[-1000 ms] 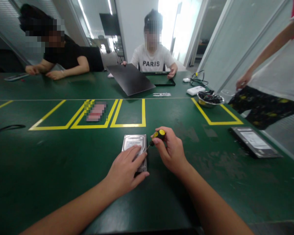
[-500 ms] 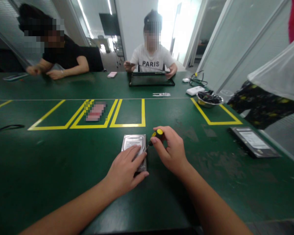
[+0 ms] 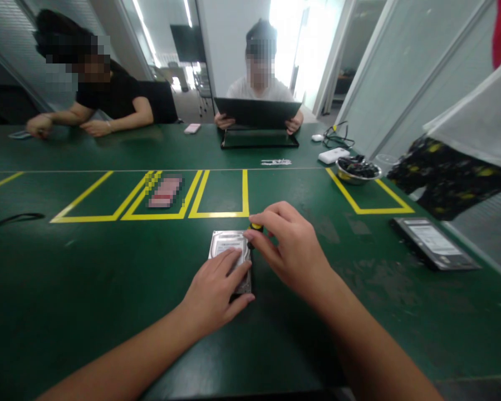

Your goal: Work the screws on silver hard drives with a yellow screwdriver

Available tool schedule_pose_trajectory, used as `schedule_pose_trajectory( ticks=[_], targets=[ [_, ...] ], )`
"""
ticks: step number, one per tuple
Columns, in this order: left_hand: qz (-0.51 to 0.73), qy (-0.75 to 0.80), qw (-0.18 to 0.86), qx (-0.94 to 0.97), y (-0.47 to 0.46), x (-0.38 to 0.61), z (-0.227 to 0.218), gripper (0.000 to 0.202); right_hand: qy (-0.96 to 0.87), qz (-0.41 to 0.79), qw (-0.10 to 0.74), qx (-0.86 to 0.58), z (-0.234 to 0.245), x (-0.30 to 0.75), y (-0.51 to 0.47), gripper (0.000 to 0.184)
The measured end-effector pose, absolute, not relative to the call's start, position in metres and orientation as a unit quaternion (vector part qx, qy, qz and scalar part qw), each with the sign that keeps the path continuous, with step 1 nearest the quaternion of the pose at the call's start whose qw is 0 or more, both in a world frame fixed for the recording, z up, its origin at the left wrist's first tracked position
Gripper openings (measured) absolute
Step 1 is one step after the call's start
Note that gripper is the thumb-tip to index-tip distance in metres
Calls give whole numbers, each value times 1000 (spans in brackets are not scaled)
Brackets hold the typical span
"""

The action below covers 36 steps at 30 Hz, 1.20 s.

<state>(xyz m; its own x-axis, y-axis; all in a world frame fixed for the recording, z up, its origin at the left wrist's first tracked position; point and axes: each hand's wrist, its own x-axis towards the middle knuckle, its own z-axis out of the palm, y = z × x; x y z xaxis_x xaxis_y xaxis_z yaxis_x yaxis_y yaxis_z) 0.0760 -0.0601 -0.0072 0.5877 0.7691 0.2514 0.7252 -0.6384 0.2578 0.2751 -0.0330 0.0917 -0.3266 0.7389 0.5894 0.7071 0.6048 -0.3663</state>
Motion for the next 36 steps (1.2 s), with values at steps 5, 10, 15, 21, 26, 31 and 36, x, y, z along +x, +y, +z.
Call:
schedule_pose_trajectory(
  ticks=[5,10,15,21,26,31,36],
  targets=[
    [164,420,65,890,-59,76,-8,59,-841,27,294,-453,113,272,-27,10],
    [167,416,68,891,-58,75,-8,60,-832,41,243,-497,131,264,-25,13],
    [172,412,68,892,-58,74,-8,60,-836,47,204,-507,138,259,-23,10],
    [174,411,70,892,-58,73,-9,61,-833,45,212,-508,137,258,-23,17],
    [166,409,75,894,-57,72,-9,63,-828,38,224,-513,136,261,-21,8],
    [159,407,76,896,-56,71,-8,62,-832,42,220,-507,136,263,-20,12],
    [163,408,63,896,-56,72,-8,63,-842,47,230,-486,136,265,-20,12]
  ],
)
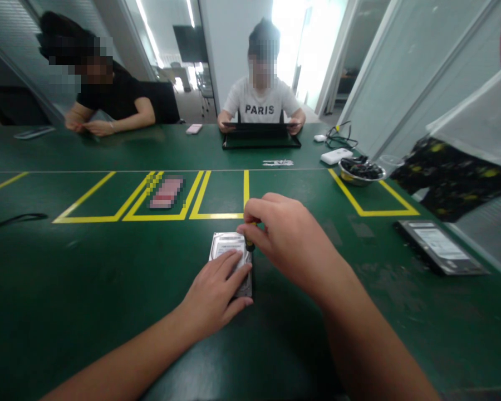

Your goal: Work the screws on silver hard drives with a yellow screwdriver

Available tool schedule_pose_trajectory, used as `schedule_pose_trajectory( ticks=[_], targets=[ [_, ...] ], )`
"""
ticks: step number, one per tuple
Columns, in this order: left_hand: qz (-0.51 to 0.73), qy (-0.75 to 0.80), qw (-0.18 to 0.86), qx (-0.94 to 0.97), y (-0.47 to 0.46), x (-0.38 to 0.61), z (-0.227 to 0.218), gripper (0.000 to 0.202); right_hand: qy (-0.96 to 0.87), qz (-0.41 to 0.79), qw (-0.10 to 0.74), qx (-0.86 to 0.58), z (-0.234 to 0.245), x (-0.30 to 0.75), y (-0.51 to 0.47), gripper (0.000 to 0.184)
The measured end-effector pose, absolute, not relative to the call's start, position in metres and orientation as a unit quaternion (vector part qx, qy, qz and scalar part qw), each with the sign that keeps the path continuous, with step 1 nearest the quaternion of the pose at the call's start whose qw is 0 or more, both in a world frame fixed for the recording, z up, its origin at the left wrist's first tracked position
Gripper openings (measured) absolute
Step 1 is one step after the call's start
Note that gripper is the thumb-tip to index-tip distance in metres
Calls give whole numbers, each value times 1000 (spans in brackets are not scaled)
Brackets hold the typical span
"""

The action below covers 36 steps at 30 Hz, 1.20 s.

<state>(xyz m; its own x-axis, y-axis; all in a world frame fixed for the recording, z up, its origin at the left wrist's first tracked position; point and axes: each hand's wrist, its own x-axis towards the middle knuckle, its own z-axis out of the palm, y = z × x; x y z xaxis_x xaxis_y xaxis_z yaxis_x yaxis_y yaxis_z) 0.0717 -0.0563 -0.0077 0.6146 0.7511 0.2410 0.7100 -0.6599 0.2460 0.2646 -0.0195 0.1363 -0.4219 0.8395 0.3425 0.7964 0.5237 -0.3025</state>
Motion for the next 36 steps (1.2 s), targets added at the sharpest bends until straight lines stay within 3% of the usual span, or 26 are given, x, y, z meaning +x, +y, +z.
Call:
schedule_pose_trajectory(
  ticks=[23,36],
  targets=[
    [169,400,60,899,-57,71,-9,63,-820,70,241,-514,137,265,-24,10],
    [172,401,66,897,-57,71,-7,64,-843,60,204,-494,138,266,-24,10]
  ],
)
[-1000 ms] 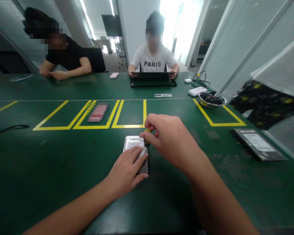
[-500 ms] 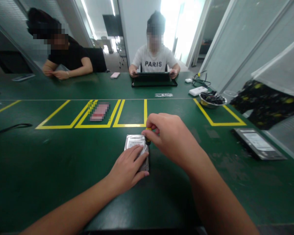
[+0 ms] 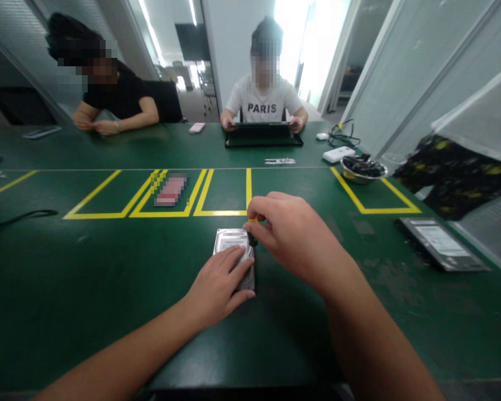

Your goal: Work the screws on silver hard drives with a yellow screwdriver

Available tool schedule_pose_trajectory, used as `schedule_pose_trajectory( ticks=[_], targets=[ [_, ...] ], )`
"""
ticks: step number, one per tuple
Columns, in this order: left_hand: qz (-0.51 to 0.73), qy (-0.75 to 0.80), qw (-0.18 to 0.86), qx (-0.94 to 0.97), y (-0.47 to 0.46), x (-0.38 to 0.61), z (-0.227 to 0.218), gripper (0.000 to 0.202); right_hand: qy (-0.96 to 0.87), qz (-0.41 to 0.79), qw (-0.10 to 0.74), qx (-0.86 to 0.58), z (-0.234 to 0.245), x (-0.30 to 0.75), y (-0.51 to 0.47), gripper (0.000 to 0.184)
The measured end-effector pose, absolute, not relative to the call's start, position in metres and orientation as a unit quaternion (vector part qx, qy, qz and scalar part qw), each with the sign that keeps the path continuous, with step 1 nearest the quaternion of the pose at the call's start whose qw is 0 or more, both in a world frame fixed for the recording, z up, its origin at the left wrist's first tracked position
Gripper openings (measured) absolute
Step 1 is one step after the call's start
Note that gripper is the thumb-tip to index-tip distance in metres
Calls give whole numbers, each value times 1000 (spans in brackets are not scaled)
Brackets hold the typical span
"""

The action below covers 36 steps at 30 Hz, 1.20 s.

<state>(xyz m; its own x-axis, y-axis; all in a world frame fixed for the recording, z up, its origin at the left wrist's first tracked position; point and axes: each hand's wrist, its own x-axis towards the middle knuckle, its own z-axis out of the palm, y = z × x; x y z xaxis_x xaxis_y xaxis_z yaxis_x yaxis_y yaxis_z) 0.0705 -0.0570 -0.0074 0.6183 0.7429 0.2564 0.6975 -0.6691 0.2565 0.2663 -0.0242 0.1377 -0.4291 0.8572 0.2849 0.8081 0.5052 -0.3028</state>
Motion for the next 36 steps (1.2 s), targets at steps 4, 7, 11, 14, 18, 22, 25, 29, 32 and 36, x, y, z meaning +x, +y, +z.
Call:
schedule_pose_trajectory(
  ticks=[4,7,11,14,18,22,25,29,32,36],
  targets=[
    [173,401,66,897,-57,70,-8,63,-836,57,221,-500,136,267,-25,6],
    [171,401,64,898,-57,70,-7,63,-832,49,226,-504,136,266,-25,5],
    [166,402,63,898,-57,70,-6,63,-839,46,214,-498,137,266,-25,6],
    [166,402,64,898,-57,71,-5,63,-840,46,210,-499,138,266,-26,8],
    [167,403,64,898,-58,71,-4,63,-841,55,197,-501,139,266,-26,10],
    [163,403,60,899,-58,71,-5,63,-840,56,194,-503,138,266,-26,9],
    [161,403,58,899,-57,71,-6,63,-840,56,194,-504,138,266,-26,8],
    [160,401,55,900,-56,72,-8,64,-838,61,184,-510,139,265,-26,11],
    [162,401,52,900,-56,72,-9,64,-838,60,181,-511,140,265,-26,12],
    [161,402,51,900,-57,71,-8,63,-837,53,193,-509,138,266,-25,10]
  ],
)
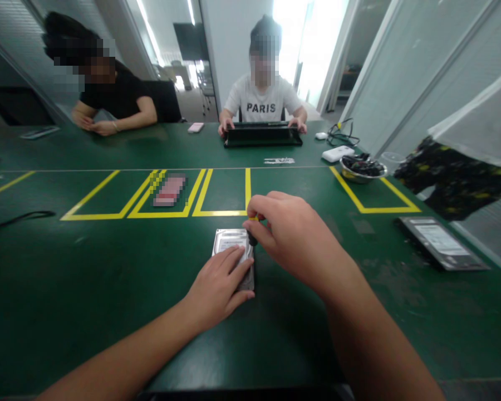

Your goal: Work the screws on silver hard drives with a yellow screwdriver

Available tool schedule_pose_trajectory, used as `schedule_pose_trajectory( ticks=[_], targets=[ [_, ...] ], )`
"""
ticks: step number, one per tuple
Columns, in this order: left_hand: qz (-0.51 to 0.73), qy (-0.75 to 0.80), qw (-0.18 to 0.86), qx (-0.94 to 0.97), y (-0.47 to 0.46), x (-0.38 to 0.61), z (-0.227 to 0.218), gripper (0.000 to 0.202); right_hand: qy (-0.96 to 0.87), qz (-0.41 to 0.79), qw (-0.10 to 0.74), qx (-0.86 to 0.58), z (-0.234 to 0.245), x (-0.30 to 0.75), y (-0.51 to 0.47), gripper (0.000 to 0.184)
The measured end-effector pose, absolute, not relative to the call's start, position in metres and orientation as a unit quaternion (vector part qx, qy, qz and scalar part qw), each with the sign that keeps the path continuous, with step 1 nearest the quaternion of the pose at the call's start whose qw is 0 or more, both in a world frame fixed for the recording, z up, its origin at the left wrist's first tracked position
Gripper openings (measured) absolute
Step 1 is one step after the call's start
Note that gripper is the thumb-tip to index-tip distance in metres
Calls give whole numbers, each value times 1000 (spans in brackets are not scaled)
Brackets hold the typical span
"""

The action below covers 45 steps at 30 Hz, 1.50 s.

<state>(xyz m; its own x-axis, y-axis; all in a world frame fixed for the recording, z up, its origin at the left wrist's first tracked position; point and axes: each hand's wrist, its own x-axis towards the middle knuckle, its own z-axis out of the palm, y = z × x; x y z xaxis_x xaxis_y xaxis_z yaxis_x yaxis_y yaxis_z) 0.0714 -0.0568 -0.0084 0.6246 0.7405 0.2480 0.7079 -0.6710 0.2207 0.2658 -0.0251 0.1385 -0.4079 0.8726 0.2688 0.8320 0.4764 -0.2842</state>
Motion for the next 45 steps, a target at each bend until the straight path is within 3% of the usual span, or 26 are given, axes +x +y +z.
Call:
schedule_pose_trajectory(
  ticks=[45],
  targets=[
    [171,398,47,900,-54,71,-10,64,-841,36,217,-495,137,265,-26,11]
  ],
)
